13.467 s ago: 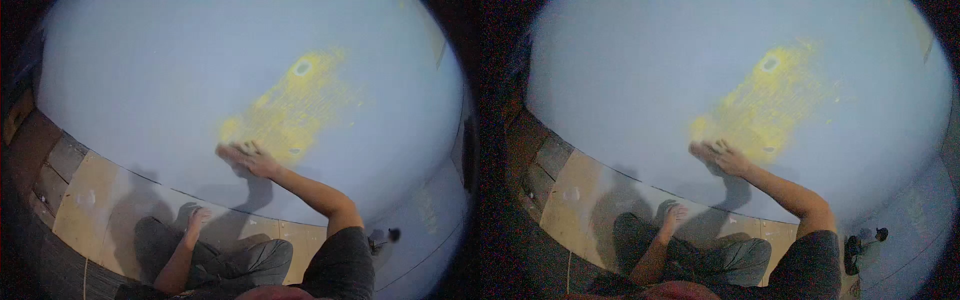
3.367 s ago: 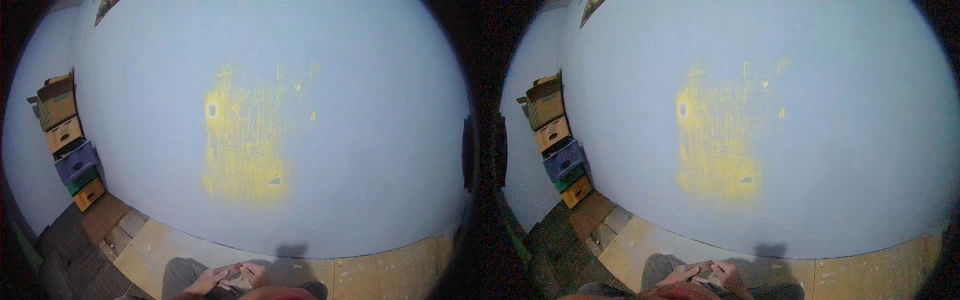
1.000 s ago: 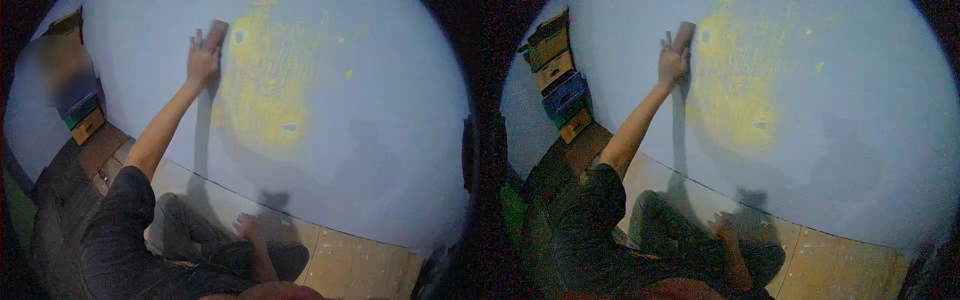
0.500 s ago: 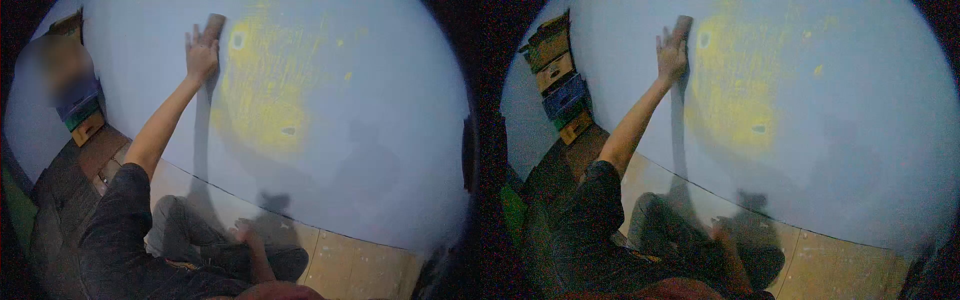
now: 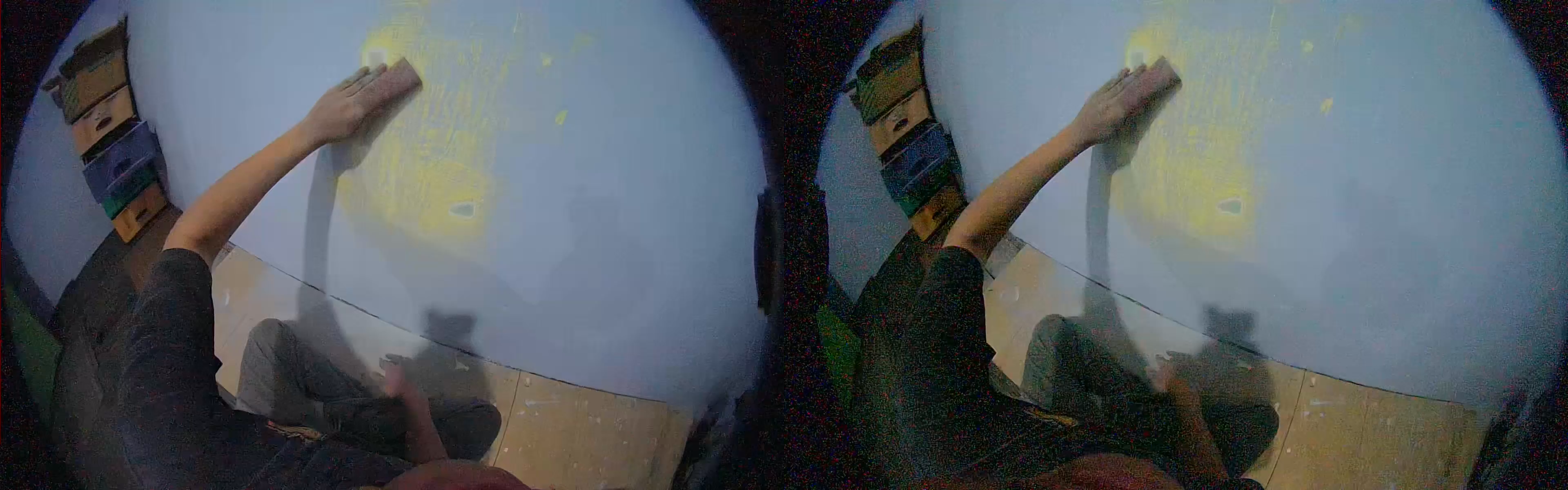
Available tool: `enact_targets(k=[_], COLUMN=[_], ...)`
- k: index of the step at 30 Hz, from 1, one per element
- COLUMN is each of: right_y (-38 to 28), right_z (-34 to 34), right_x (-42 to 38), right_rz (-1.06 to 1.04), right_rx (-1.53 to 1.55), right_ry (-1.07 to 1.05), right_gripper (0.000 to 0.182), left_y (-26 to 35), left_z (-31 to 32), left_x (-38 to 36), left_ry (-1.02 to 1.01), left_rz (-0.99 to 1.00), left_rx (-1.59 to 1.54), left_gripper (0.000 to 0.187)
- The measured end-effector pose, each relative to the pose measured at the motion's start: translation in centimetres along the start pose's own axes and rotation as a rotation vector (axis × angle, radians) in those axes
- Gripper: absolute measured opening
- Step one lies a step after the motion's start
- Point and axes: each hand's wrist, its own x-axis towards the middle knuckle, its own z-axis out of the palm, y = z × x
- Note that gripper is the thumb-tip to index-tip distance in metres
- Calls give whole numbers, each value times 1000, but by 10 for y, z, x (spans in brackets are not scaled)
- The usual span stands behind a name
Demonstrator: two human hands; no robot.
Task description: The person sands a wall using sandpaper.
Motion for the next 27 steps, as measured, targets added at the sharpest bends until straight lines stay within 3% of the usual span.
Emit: enact_targets(k=[1,3,5,7,9,10,15,19,21,22,24,27], right_y=[5,-52,-57,-64,-71,-54,-69,-60,-56,-30,-68,-83], right_z=[0,-60,-62,-69,-84,-67,-77,-72,-62,-25,-72,-99], right_x=[2,-14,-14,-20,-16,-13,-20,-15,-17,-11,-29,-23], right_rz=[6,259,408,439,320,143,187,98,62,-59,40,187], right_rx=[17,173,516,481,78,-107,51,70,48,-125,63,155], right_ry=[-6,-156,-81,-114,-251,-124,-46,-15,47,194,96,-118], right_gripper=[64,65,65,66,67,68,63,65,65,64,66,68], left_y=[6,27,35,44,52,55,37,3,-3,-9,-16,-9], left_z=[-5,-23,-14,-11,-23,-33,-38,-42,-54,-58,-60,-54], left_x=[4,22,8,-16,-26,-29,-43,-21,7,16,25,33], left_ry=[74,205,-169,-243,-112,-75,218,350,536,519,488,505], left_rz=[-67,-208,-94,108,-139,-217,-460,-418,-545,-540,-536,-362], left_rx=[35,104,-1,47,-106,-106,-241,-101,-103,-165,-286,-171], left_gripper=[49,53,57,54,61,62,56,53,52,52,52,49])
